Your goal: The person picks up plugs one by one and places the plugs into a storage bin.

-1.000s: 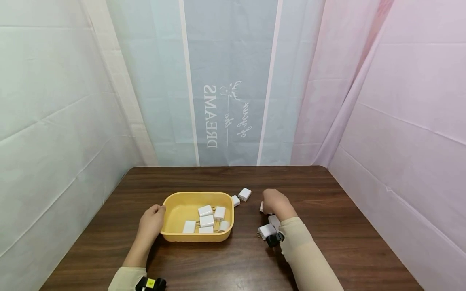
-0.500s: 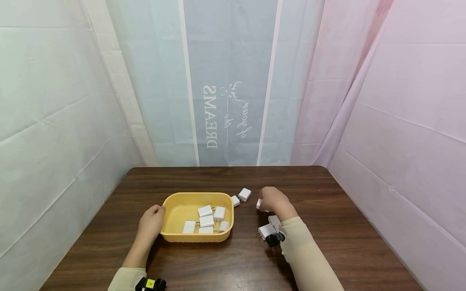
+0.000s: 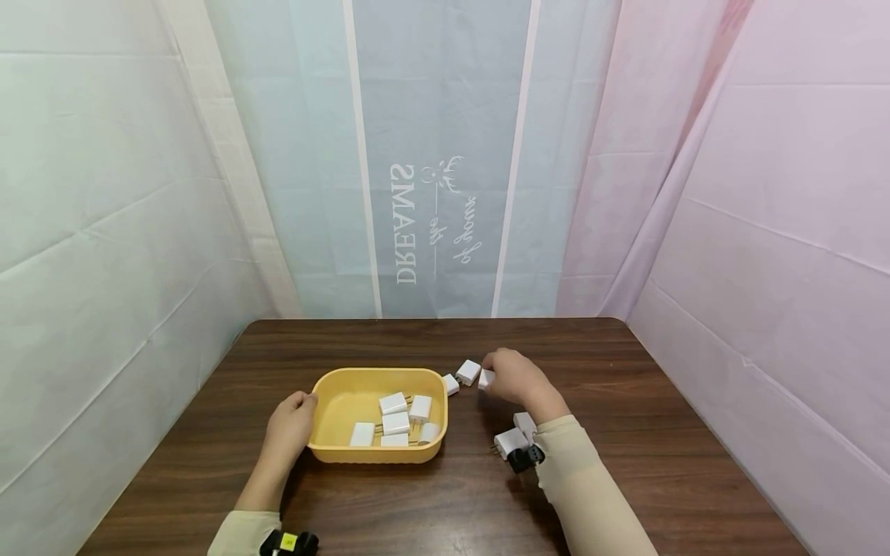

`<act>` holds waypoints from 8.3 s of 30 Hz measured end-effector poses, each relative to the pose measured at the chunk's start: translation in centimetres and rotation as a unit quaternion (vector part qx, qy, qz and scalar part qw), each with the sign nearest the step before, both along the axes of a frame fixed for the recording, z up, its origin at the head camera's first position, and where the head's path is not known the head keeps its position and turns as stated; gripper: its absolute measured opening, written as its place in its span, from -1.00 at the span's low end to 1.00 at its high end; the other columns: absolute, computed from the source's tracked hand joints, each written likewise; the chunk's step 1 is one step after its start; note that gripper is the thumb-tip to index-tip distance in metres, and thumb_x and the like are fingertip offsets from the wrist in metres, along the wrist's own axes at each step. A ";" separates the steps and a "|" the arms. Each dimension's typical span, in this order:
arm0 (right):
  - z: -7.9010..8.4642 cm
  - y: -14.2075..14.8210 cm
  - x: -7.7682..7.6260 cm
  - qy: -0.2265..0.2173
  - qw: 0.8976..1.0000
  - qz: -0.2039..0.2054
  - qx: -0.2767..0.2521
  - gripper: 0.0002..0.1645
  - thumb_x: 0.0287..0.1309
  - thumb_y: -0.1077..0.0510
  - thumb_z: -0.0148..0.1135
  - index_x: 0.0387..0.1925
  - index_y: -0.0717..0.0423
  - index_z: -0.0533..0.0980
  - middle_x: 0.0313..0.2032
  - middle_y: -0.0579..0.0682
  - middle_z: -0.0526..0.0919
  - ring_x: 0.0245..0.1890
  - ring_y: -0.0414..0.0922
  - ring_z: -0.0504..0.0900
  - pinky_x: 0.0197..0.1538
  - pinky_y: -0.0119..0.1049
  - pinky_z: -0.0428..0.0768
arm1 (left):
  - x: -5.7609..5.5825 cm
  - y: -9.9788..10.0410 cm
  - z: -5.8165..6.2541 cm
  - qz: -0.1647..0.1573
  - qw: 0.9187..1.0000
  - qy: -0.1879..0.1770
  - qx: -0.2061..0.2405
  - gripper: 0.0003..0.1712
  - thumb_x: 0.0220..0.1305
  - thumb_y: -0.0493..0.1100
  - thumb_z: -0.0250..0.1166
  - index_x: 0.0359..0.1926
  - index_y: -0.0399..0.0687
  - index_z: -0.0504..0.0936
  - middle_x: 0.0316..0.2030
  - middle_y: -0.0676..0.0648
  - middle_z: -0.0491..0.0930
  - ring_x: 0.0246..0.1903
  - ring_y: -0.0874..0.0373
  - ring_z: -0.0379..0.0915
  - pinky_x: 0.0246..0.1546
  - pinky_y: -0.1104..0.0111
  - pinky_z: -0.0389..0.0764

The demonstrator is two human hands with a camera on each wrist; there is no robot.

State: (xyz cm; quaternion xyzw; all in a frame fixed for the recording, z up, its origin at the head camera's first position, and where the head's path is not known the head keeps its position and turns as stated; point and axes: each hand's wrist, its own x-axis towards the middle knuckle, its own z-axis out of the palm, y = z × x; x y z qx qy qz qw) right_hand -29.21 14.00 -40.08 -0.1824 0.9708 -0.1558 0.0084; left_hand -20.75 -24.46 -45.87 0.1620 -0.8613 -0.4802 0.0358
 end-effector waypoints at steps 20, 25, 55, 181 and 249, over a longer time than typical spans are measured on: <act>0.5 -1.6 0.5 0.065 0.995 0.072 -0.023 -0.55 0.03 0.09 0.36 0.01 0.04 0.58 -0.13 -0.10 0.58 -0.17 -0.21 0.54 -0.12 -0.27 0.55 | -0.1 -0.1 -0.1 0.002 1.000 0.000 0.004 -0.47 0.46 0.17 -0.14 -0.17 -0.19 0.52 -0.39 -0.15 0.49 -0.48 0.09 0.41 -0.48 0.31 0.43; 0.7 -2.4 0.6 0.071 0.993 0.085 -0.031 -0.53 0.00 0.06 0.40 0.00 0.06 0.58 -0.11 -0.07 0.59 -0.15 -0.19 0.55 -0.10 -0.25 0.56 | -0.2 0.0 0.0 0.008 1.000 -0.003 0.004 -0.47 0.46 0.17 -0.14 -0.18 -0.18 0.52 -0.39 -0.15 0.49 -0.47 0.07 0.41 -0.46 0.31 0.43; 3.0 -6.4 3.1 0.095 0.986 0.138 -0.012 -0.56 0.08 -0.03 0.34 0.00 0.03 0.58 -0.10 -0.12 0.59 -0.13 -0.22 0.55 -0.02 -0.25 0.56 | -0.4 0.2 -0.1 0.011 1.000 0.004 0.015 -0.48 0.46 0.17 -0.12 -0.22 -0.18 0.51 -0.47 -0.12 0.47 -0.50 0.07 0.41 -0.48 0.30 0.44; -3.6 -22.1 3.9 0.093 0.969 0.174 0.149 -0.64 0.25 0.19 0.23 0.03 -0.25 0.57 -0.07 -0.23 0.59 -0.10 -0.29 0.57 -0.03 -0.42 0.55 | -0.4 -0.1 -0.4 0.009 1.000 0.009 -0.001 -0.49 0.46 0.18 -0.13 -0.25 -0.15 0.51 -0.48 -0.08 0.44 -0.51 0.08 0.40 -0.51 0.32 0.43; -0.5 -17.7 7.6 0.131 0.979 0.153 0.032 -0.60 0.18 0.22 0.19 0.06 -0.13 0.57 0.02 -0.20 0.60 0.08 -0.22 0.54 0.14 -0.36 0.50 | -0.5 -0.4 -0.2 0.009 1.000 0.010 -0.016 -0.46 0.46 0.19 -0.14 -0.22 -0.15 0.53 -0.46 -0.10 0.46 -0.48 0.08 0.40 -0.47 0.31 0.42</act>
